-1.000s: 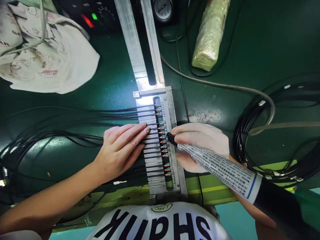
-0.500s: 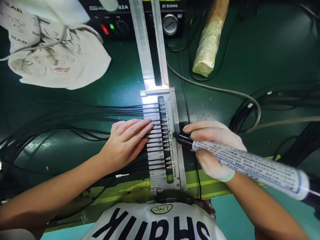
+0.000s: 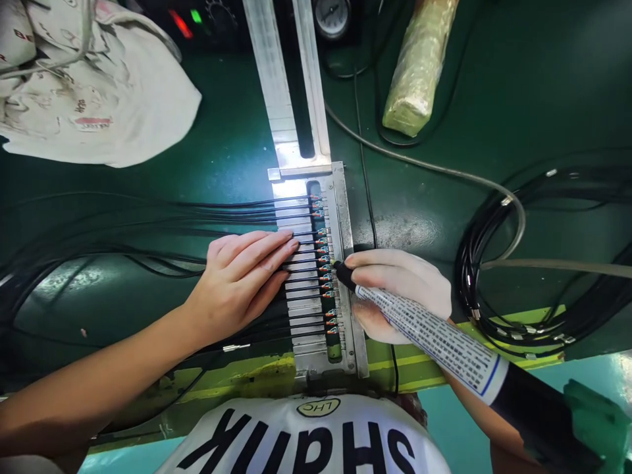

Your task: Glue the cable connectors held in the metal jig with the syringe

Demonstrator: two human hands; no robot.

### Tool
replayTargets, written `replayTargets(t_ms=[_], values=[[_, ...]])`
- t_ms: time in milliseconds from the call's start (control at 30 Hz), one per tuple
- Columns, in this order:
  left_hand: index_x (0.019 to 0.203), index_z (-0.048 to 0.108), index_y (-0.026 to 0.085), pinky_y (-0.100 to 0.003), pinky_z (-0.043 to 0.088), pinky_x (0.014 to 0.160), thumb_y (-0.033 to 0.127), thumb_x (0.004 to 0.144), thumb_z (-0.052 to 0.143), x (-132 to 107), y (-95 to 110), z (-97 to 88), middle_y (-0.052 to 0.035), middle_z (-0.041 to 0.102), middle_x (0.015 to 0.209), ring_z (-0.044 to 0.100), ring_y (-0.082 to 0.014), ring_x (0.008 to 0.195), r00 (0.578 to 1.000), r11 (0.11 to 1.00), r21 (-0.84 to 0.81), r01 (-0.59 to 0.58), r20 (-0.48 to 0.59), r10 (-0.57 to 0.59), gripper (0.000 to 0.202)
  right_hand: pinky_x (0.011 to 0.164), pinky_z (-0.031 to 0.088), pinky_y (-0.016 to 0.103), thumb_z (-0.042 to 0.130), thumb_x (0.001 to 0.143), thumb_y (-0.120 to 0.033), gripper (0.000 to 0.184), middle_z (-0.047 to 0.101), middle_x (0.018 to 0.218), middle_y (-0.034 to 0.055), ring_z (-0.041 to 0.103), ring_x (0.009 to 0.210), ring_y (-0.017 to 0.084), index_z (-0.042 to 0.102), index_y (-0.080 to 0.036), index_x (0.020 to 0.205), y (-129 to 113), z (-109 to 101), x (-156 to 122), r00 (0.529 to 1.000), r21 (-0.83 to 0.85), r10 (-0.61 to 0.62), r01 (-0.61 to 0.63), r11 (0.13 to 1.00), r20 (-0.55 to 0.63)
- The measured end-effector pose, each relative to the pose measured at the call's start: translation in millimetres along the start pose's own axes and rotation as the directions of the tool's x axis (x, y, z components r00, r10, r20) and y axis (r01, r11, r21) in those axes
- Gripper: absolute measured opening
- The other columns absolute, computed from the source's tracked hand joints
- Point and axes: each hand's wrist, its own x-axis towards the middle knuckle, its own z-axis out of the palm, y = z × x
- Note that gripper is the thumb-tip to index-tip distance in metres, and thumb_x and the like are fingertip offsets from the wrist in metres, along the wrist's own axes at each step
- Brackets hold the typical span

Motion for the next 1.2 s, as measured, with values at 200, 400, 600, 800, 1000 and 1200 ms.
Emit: replayTargets(t_ms=[200, 400, 600, 800, 1000, 1200], values=[[0.149, 0.043, 0.019, -0.044, 0.042, 0.099, 0.019, 0.095, 0.059, -1.3, -0.7, 0.9, -0.0123, 0.061, 0.141, 0.057, -0.0282, 0.125, 1.000, 1.000, -0.011, 0.001, 0.002, -0.001, 0.056, 0.076, 0.065, 0.033, 0.077, 0.077, -0.020, 0.028, 0.076, 0.102, 0.0119, 0.075, 0.090, 0.024, 0.074, -0.013, 0.103, 4.9, -1.1, -1.7, 0.999, 0.013, -0.029, 0.029, 1.000, 0.023], [0.148, 0.044, 0.018, -0.043, 0.043, 0.098, 0.019, 0.095, 0.059, -0.2, -0.3, 1.1, -0.0129, 0.061, 0.140, 0.058, -0.0284, 0.124, 1.000, 1.000, -0.015, 0.002, 0.002, -0.002, 0.055, 0.074, 0.066, 0.035, 0.075, 0.080, -0.023, 0.024, 0.077, 0.099, 0.0095, 0.076, 0.089, 0.023, 0.073, -0.016, 0.103, 3.2, -0.2, 0.3, 0.999, -0.016, -0.027, 0.028, 0.999, 0.022], [0.147, 0.044, 0.018, -0.044, 0.043, 0.099, 0.019, 0.094, 0.060, -0.3, -0.2, 1.3, -0.0129, 0.061, 0.140, 0.058, -0.0284, 0.123, 1.000, 1.000, 0.000, 0.002, 0.002, -0.002, 0.055, 0.071, 0.066, 0.033, 0.075, 0.080, -0.025, 0.020, 0.077, 0.091, 0.0102, 0.076, 0.085, 0.023, 0.073, -0.015, 0.097, 1.1, 2.8, 3.5, 0.999, -0.030, -0.054, 0.054, 0.998, 0.004], [0.145, 0.047, 0.015, -0.045, 0.043, 0.097, 0.018, 0.093, 0.061, -0.9, -0.3, 1.1, -0.0141, 0.062, 0.139, 0.059, -0.0291, 0.122, 1.000, 1.000, 0.000, -0.009, -0.007, 0.009, 0.053, 0.069, 0.066, 0.033, 0.073, 0.082, -0.028, 0.017, 0.078, 0.090, 0.0087, 0.077, 0.083, 0.022, 0.073, -0.017, 0.096, 1.1, 1.2, 1.8, 0.998, -0.062, -0.061, 0.061, 0.996, 0.001], [0.149, 0.043, 0.019, -0.045, 0.042, 0.098, 0.018, 0.094, 0.060, -0.9, -0.2, 1.3, -0.0132, 0.060, 0.141, 0.058, -0.0292, 0.123, 1.000, 1.000, -0.027, 0.004, -0.003, -0.004, 0.057, 0.068, 0.067, 0.031, 0.072, 0.083, -0.030, 0.015, 0.078, 0.088, 0.0085, 0.077, 0.080, 0.021, 0.072, -0.018, 0.093, -1.1, 1.2, 2.2, 0.998, -0.085, -0.062, 0.062, 0.994, 0.007], [0.147, 0.045, 0.016, -0.045, 0.043, 0.097, 0.017, 0.093, 0.062, -0.1, 0.2, 1.1, -0.0141, 0.061, 0.140, 0.058, -0.0298, 0.123, 1.000, 1.000, -0.019, -0.003, -0.003, 0.003, 0.057, 0.068, 0.067, 0.032, 0.072, 0.083, -0.031, 0.017, 0.078, 0.090, 0.0076, 0.077, 0.081, 0.022, 0.072, -0.019, 0.094, -0.5, 0.9, 2.7, 0.997, -0.083, -0.069, 0.070, 0.994, 0.020]])
